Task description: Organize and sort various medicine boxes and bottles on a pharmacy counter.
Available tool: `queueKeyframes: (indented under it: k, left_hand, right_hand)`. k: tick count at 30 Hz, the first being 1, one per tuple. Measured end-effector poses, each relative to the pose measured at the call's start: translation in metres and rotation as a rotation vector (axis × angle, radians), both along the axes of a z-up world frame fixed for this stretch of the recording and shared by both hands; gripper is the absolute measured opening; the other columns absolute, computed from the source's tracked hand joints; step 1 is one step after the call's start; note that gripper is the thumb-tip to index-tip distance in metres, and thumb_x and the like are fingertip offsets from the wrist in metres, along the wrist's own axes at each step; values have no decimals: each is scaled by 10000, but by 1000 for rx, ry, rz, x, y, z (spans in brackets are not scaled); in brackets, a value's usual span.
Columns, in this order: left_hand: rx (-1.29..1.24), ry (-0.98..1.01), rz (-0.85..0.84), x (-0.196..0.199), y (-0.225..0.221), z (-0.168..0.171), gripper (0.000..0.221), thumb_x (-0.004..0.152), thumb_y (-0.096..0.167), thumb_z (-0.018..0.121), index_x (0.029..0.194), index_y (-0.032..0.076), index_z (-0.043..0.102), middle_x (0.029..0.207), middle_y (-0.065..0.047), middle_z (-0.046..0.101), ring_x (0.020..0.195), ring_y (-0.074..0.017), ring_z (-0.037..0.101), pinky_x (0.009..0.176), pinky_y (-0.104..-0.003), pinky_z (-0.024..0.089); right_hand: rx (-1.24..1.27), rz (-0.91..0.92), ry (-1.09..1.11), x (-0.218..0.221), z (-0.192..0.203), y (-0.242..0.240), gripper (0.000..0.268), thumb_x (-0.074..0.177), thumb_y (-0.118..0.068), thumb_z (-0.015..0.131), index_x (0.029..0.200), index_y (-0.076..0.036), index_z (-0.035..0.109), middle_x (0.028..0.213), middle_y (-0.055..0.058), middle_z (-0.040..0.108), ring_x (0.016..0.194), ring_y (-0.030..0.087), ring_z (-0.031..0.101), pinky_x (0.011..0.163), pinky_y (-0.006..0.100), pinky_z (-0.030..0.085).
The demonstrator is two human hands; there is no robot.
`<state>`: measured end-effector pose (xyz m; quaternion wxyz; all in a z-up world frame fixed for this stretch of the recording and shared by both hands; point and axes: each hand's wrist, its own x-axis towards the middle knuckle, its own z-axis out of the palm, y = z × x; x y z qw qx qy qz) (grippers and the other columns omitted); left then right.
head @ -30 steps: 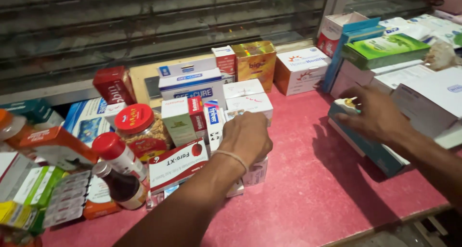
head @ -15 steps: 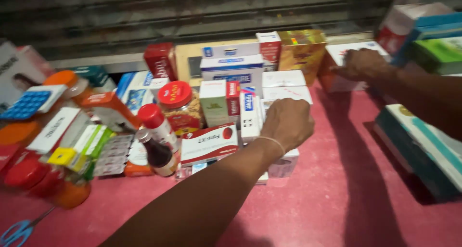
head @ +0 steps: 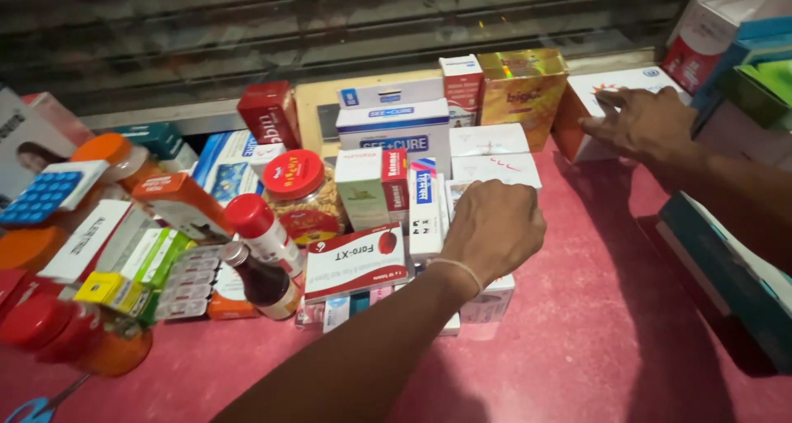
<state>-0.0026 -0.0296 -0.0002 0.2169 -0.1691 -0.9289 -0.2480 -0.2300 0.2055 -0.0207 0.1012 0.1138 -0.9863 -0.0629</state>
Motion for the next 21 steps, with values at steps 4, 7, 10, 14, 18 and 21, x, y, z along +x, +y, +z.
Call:
queueKeyframes:
  k: [4,7,10,14,18,21]
  left_hand:
    - [9,22,-15,0,0,-1,285,844,192,603,662,0,708,681,-257,663,678,-423,675,754,-531,541]
    - [13,40,-26,1,-1,-1,275,842,197,614,672,4,711,678,-248,667,678,-416,676,761,-528,539]
    - [16,43,-20,0,-1,0,265,837,203,620,682,12,720,678,-243,673,679,-412,678,770,-527,539]
    - [-12,-6,-8,-1,0,-1,272,846,217,615,697,20,730,693,-238,681,708,-408,679,799,-529,528]
    - [-33,-10,-18,-4,1,-3,264,845,228,612,719,28,730,716,-230,690,749,-410,670,810,-540,500]
    - [-44,-39,-23,-4,2,-1,264,852,231,606,720,37,726,714,-224,692,751,-405,671,818,-532,496]
  right_hand:
    - [207,325,247,-10,-18,22,470,877,-436,604,1342,-483,656,1554,65,545,1220,380,614,909,523,551]
    - [156,300,323,-16,-29,2,668,790,-505,682,1438,-410,552,1528,123,499,1245,421,533,849,584,501]
    - [-88,89,267,-43,-59,2,759,853,-621,668,1513,-273,533,1408,137,546,1224,432,503,889,616,446]
    - [-193,275,444,-82,-96,20,619,983,-545,606,1466,-156,610,1356,123,637,1258,305,545,1038,549,395]
    - [-302,381,428,-54,-69,15,546,998,-486,588,1371,-93,660,1326,150,683,1222,279,598,1025,499,411]
    - [-276,301,397,-18,-40,-13,536,950,-457,620,1337,-96,704,1287,191,707,1169,302,655,963,505,423]
